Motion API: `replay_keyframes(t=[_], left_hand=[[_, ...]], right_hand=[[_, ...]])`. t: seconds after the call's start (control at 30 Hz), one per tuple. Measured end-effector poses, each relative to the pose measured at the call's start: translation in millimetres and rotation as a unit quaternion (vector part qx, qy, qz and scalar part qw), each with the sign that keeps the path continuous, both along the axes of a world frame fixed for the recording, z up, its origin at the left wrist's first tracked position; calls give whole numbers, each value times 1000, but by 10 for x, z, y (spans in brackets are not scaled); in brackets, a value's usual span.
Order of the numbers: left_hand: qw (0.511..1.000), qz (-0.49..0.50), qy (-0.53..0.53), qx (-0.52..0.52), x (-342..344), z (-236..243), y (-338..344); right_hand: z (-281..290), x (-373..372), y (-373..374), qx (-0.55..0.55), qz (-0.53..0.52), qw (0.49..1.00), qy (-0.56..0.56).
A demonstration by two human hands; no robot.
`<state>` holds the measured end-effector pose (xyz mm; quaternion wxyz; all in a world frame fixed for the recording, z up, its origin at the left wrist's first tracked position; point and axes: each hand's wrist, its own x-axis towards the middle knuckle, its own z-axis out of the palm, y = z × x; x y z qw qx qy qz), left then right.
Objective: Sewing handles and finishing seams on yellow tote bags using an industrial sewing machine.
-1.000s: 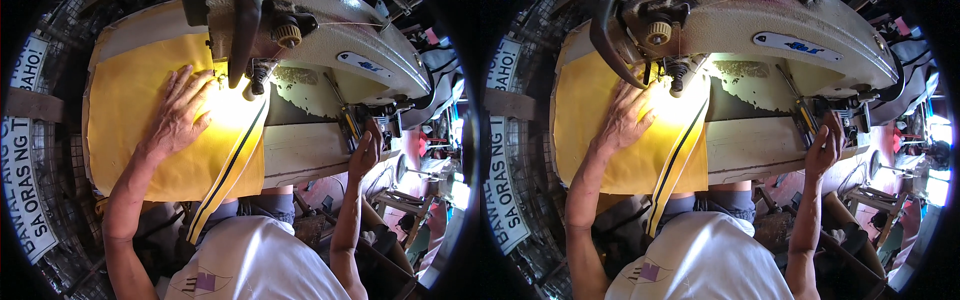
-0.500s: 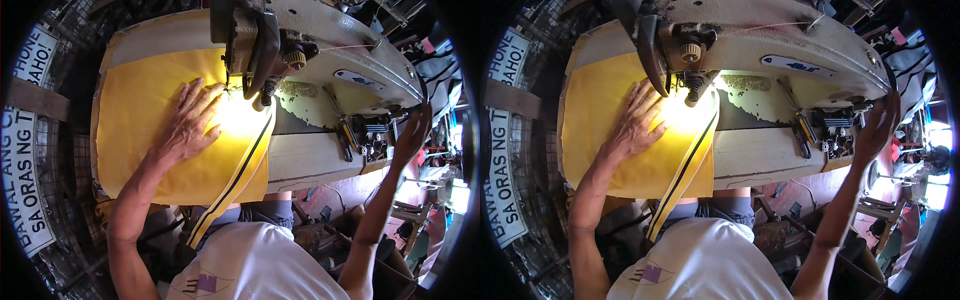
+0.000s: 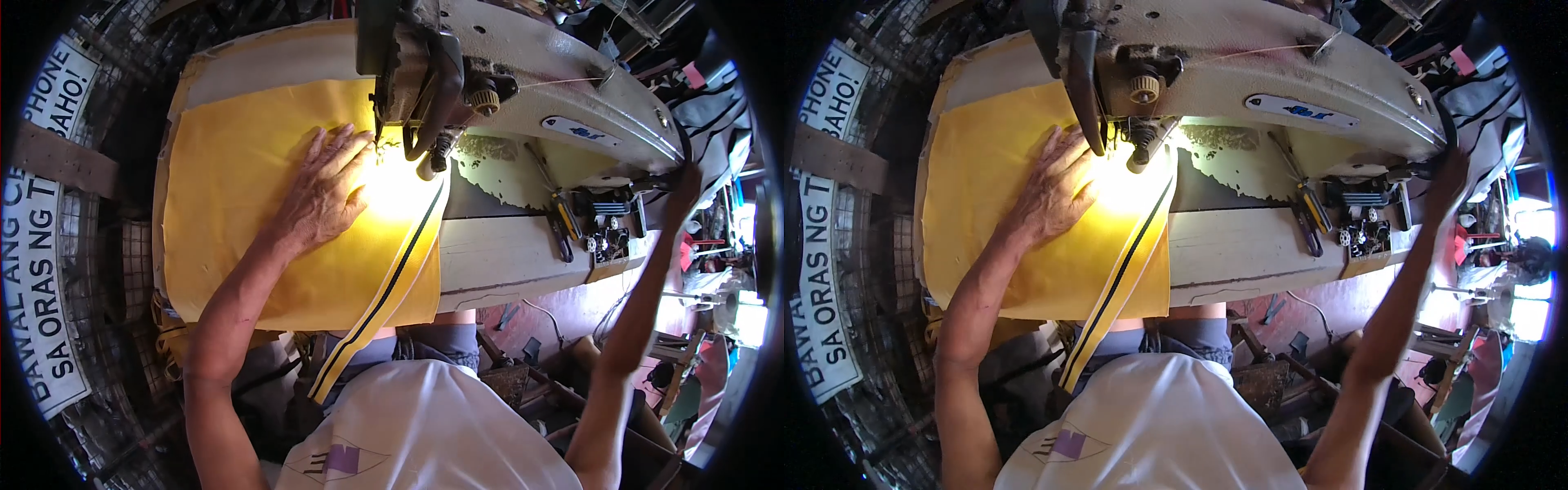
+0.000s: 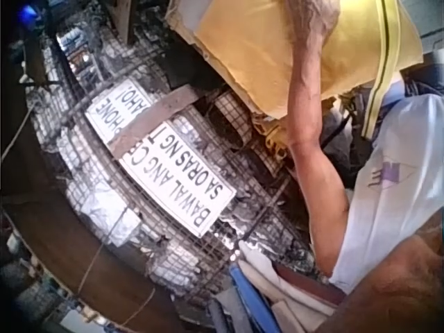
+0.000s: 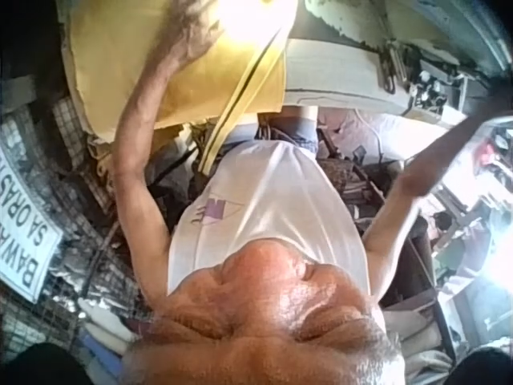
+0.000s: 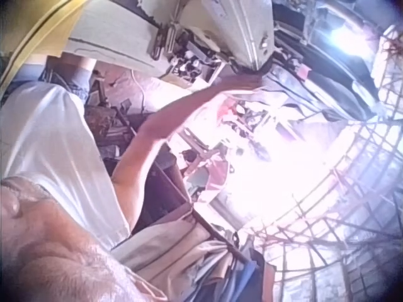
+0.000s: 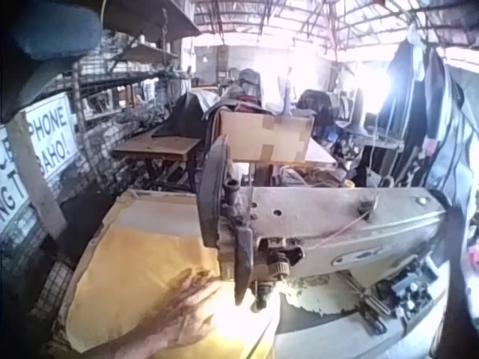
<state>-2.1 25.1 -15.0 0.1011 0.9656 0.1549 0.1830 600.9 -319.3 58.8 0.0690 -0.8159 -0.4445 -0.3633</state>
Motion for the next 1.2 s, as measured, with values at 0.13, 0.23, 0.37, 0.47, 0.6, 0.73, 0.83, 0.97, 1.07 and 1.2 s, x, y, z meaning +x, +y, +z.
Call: replay_keyframes(t=[0.13,0.23,0.37,0.47,0.6,0.73,0.83,0.97,1.07,1.2], left_hand=[[1000,4,-10,3,1,20,-33],[999,27,27,-17,32,33,-56],[999,29,29,3,23,-1,-68],[999,36,36,-6,15,-31,-45],[998,42,38,19,154,18,140],[986,92,133,-34,413,90,497],[987,98,105,-74,489,3,727],[908,38,28,416,583,-269,1079],[996,45,7,76,663,-451,1168],[948,49,76,306,617,-386,1158]], right_hand=[[-382,-533,-258,84,-12,982,-170],[241,-419,-93,226,57,972,23],[391,-305,279,224,77,946,220],[253,-300,413,198,41,977,72],[630,106,507,-42,32,998,45],[1012,756,837,-258,138,939,182],[1051,603,1054,-129,127,906,382],[1012,-929,1043,233,111,962,85],[453,-2576,819,189,120,957,187],[-362,-3837,1161,-310,469,813,152]])
